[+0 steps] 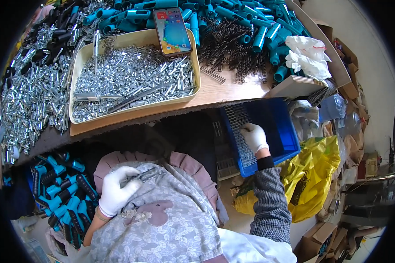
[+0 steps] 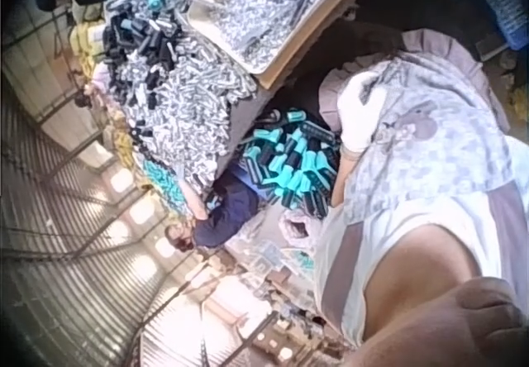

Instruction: Assembling metal components and plastic handles at an industrial workbench.

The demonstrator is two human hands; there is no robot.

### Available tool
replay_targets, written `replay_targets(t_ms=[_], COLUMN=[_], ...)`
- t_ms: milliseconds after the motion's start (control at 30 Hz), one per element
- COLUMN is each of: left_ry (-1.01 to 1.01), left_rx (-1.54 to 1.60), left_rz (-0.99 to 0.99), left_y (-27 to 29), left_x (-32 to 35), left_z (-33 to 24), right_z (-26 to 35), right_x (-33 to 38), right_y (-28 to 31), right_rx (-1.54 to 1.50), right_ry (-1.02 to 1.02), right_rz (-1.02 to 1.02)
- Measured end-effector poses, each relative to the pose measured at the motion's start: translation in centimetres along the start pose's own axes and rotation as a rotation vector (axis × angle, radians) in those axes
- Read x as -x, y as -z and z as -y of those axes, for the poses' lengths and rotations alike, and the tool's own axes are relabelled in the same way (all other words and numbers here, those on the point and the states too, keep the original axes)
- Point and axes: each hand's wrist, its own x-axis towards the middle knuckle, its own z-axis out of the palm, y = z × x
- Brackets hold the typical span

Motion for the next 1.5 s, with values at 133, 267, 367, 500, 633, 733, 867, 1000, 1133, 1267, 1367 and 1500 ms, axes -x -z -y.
replay_targets(t_ms=[133, 267, 367, 500, 633, 733, 867, 1000, 1133, 1267, 1367, 1500], left_ry=[0.271, 0.284, 0.292, 0.361, 0.396, 0.417, 0.462, 0.231, 0.407, 0.030, 0.015, -0.024], left_rx=[0.204, 0.189, 0.133, 0.131, 0.151, 0.213, 0.203, 0.204, 0.196, 0.002, 0.165, 0.074], left_rz=[0.005, -0.034, -0.066, -0.168, -0.206, -0.158, -0.102, -0.145, -0.005, 0.090, 0.036, -0.197], left_y=[-0.1, -0.7, -0.6, -0.5, -0.7, -0.9, -0.5, -0.4, -0.1, -2.2, -2.5, 0.8], left_x=[0.8, 0.7, 0.4, 1.0, 1.0, 0.2, -0.2, -0.8, -1.3, -1.8, -2.2, -0.9], left_z=[-0.2, -1.1, -1.3, -1.2, -0.3, -1.0, -2.0, -1.9, -0.9, 0.3, -1.9, -2.8], right_z=[-3.5, -2.9, -3.7, -3.2, -3.3, -3.6, -4.3, -2.7, 5.9, 15.6, 19.9, 24.2], right_x=[-4.0, -9.6, -13.6, -15.1, -15.0, -14.9, -14.1, -11.0, -0.3, 8.2, 11.1, 10.8], right_y=[-2.1, -6.2, -8.4, -10.7, -10.2, -9.5, -7.5, -3.0, 1.2, -1.6, -5.6, -6.8], right_rx=[0.237, 0.292, 0.637, 0.549, 0.588, 0.632, 0.694, 0.928, -0.282, -1.494, -1.674, -1.643], right_ry=[0.074, 0.170, 0.127, 0.252, 0.253, 0.241, 0.205, 0.121, -0.060, -0.329, -0.254, -0.353], right_rz=[-0.044, -0.156, -0.098, -0.254, -0.115, -0.015, 0.092, 0.374, -0.166, 0.130, 0.445, 0.720])
